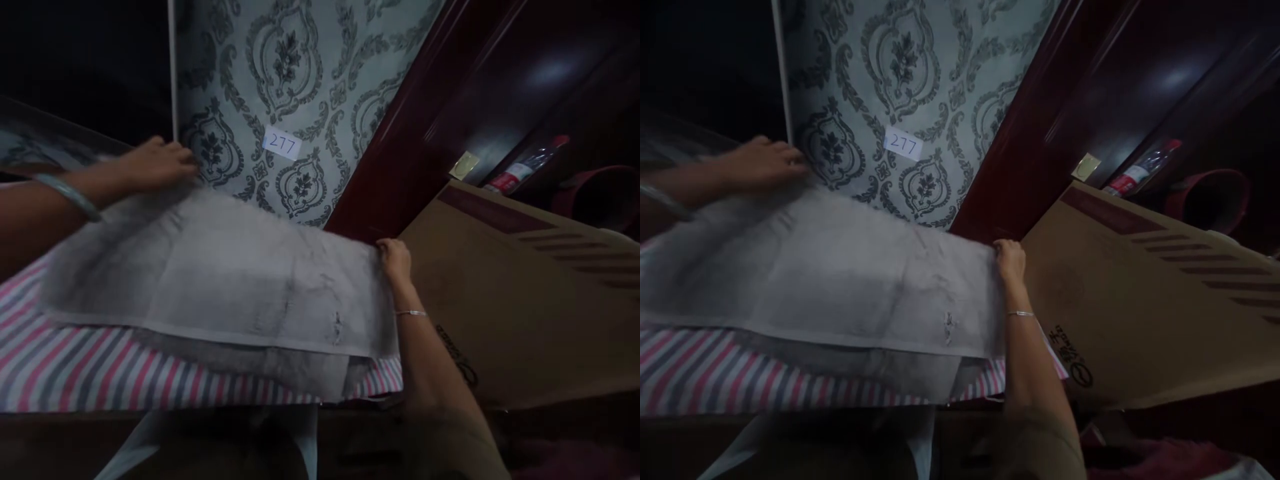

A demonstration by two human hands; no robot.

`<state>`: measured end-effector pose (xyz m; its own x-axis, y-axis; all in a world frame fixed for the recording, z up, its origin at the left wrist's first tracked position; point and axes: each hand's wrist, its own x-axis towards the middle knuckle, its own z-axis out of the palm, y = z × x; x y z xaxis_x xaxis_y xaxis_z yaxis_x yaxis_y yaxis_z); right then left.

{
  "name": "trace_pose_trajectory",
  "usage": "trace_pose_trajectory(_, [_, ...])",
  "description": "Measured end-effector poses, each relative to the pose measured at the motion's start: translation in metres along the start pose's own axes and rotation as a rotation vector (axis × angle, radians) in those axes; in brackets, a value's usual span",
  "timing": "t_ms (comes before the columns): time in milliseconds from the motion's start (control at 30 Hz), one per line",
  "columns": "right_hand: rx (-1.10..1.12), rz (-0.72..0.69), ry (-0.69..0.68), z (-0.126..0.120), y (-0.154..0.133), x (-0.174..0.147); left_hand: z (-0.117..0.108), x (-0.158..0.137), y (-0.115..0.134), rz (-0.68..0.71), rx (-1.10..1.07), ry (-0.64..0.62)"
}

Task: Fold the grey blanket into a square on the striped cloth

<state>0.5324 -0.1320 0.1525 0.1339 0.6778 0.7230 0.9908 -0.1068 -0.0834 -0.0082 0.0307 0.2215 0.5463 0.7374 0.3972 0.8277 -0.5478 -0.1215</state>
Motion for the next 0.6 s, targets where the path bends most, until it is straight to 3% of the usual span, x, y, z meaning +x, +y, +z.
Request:
trace_pose_trajectory(133, [0.169, -0.024, -0.136, 0.052, -0.015, -0.060, 0.061, -0.022, -0.004, -0.025, -0.046, -0.151])
trace_pose_trajectory(233, [0.260, -0.079, -0.265, 0.071, -0.012, -0.128, 0.110, -0.061, -0.017, 0.043, -0.161, -0.316])
trace_pose_trajectory(300, [0.266, -0.074, -0.316, 0.077, -0.001, -0.169, 0.133, -0.094, -0.026, 0.009, -0.207, -0.373])
trace_pose_trajectory(467, [0.225, 0.007, -0.240, 0.080, 0.007, -0.220, 0.154, -0.160, -0.023, -0.200, -0.176, -0.283])
trace_pose_trajectory(600, [0.076, 0.109, -0.192, 0.073, -0.034, -0.232, 0.154, -0.177, -0.001, -0.284, -0.109, -0.249])
